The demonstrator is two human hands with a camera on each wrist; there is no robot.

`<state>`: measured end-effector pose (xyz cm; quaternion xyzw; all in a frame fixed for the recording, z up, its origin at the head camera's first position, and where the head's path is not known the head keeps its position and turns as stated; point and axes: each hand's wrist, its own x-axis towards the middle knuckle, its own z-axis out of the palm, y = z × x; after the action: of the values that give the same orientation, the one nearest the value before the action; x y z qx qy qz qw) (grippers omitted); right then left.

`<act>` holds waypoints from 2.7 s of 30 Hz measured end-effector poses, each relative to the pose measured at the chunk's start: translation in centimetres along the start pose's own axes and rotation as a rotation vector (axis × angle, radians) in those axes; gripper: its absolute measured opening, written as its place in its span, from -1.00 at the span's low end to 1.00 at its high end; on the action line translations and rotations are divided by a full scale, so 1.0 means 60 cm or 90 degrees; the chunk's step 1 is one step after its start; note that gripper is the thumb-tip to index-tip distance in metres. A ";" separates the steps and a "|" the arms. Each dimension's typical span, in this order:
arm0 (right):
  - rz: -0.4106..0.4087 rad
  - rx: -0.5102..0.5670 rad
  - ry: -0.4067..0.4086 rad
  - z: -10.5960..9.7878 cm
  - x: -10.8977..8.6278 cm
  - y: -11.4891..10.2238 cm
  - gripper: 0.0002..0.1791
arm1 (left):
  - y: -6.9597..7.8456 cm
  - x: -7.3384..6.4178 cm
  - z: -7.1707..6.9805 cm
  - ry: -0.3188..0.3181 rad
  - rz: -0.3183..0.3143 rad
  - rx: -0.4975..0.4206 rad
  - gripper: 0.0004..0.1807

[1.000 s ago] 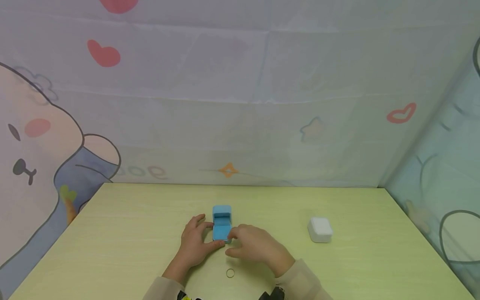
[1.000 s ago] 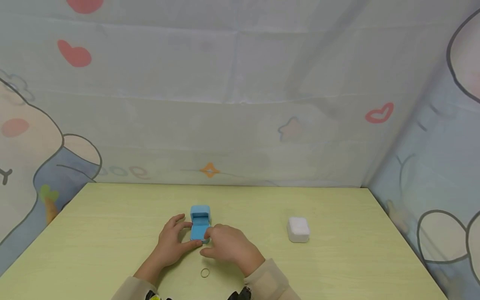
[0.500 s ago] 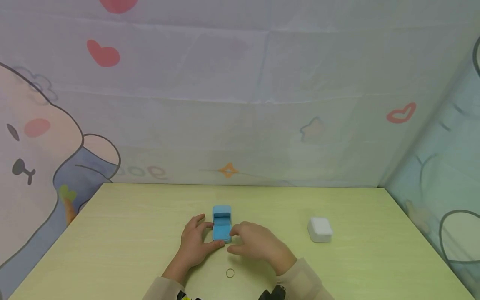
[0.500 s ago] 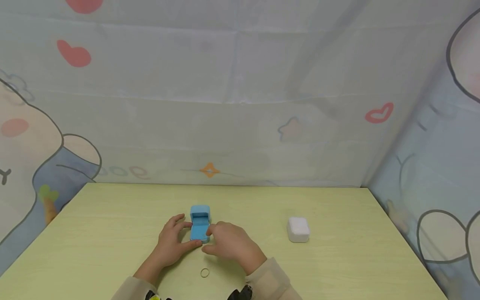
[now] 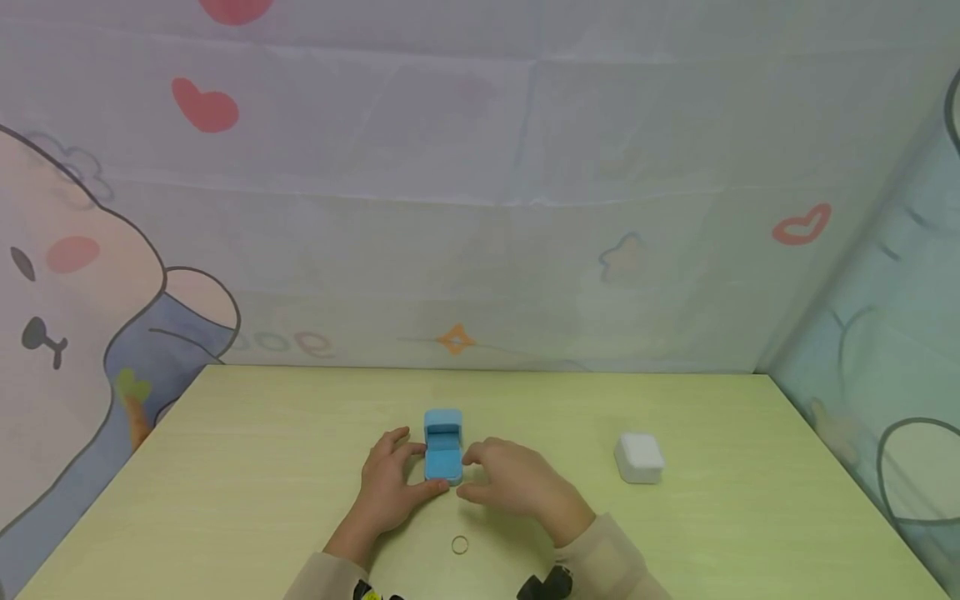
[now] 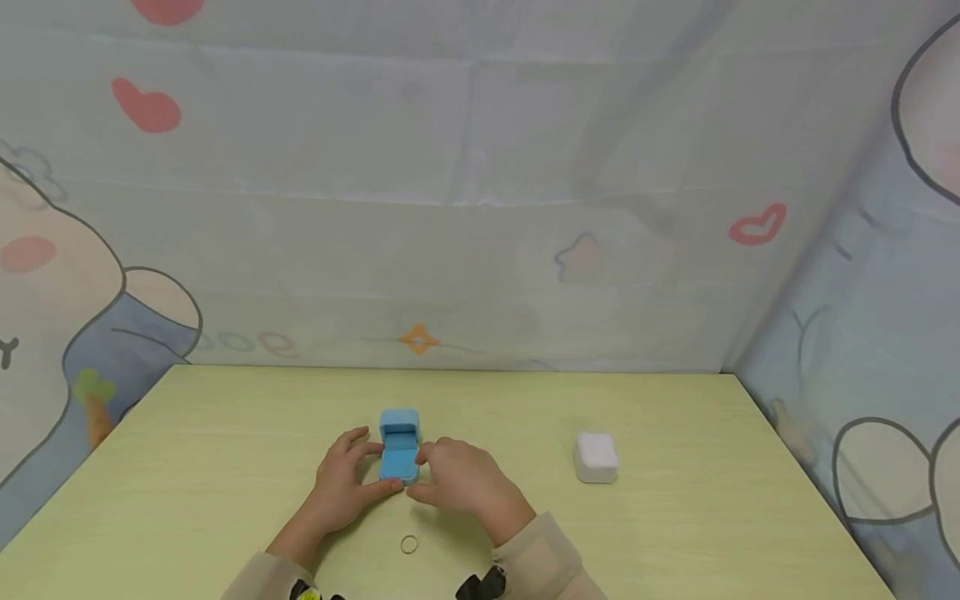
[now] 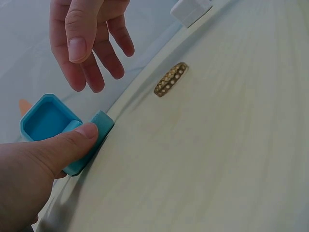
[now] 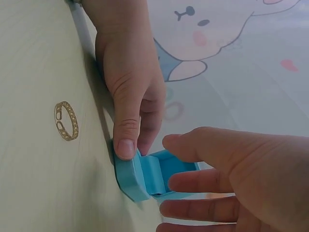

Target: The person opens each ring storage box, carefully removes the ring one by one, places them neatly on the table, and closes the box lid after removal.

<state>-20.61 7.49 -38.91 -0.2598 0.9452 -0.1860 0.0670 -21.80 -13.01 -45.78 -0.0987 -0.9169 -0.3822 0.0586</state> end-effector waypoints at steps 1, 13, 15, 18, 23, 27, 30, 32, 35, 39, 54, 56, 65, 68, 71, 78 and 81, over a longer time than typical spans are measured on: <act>0.002 0.001 0.001 0.000 0.000 0.000 -0.55 | 0.000 0.000 0.000 0.000 0.000 0.000 -0.38; 0.014 0.010 0.034 0.002 0.005 0.003 -0.44 | 0.000 0.001 0.000 -0.003 0.000 0.003 -0.37; 0.016 0.013 0.036 0.003 0.006 0.004 -0.41 | 0.000 0.001 0.000 -0.003 0.000 0.004 -0.37; 0.014 0.019 0.036 0.005 0.007 0.004 -0.37 | 0.000 0.000 0.000 -0.004 0.000 0.003 -0.36; 0.006 0.026 0.032 0.007 0.007 0.002 -0.36 | -0.001 0.000 0.000 -0.006 0.001 0.003 -0.37; -0.001 0.023 0.023 0.008 0.007 0.000 -0.36 | -0.002 0.001 0.001 -0.007 0.001 0.004 -0.37; -0.008 0.015 0.019 0.008 0.006 -0.002 -0.38 | -0.003 0.001 0.001 -0.008 0.001 0.003 -0.37; -0.012 0.011 0.017 0.009 0.005 -0.003 -0.39 | -0.004 0.001 0.002 -0.009 0.001 0.004 -0.37; -0.017 0.013 0.015 0.008 0.004 -0.005 -0.41 | -0.005 0.002 0.003 -0.009 0.002 0.007 -0.36; -0.020 0.011 0.008 0.010 0.003 -0.007 -0.43 | -0.006 0.003 0.003 -0.007 0.004 0.010 -0.35; -0.023 0.008 -0.009 0.015 0.004 -0.012 -0.36 | -0.007 0.002 0.003 -0.010 0.005 0.001 -0.36; -0.025 0.014 -0.009 0.016 0.005 -0.012 -0.34 | -0.007 0.002 0.003 -0.010 0.006 0.000 -0.36; -0.032 0.023 0.005 0.017 0.005 -0.009 -0.29 | -0.008 0.002 0.003 -0.008 0.011 0.002 -0.36; -0.025 0.031 0.020 0.017 0.007 -0.006 -0.27 | -0.007 0.002 0.003 -0.007 0.011 0.008 -0.36; -0.020 0.035 0.029 0.016 0.007 -0.004 -0.24 | -0.007 0.002 0.003 -0.006 0.012 0.008 -0.36; -0.029 0.034 0.047 0.015 0.008 -0.001 -0.18 | -0.004 0.000 0.000 -0.005 0.013 0.008 -0.34; -0.030 0.045 0.051 0.016 0.008 -0.001 -0.14 | -0.003 0.000 0.000 -0.008 0.010 0.007 -0.34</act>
<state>-20.78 6.87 -39.77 -0.2717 0.9336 -0.2312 0.0340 -21.82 -13.17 -45.90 -0.1081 -0.9185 -0.3761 0.0568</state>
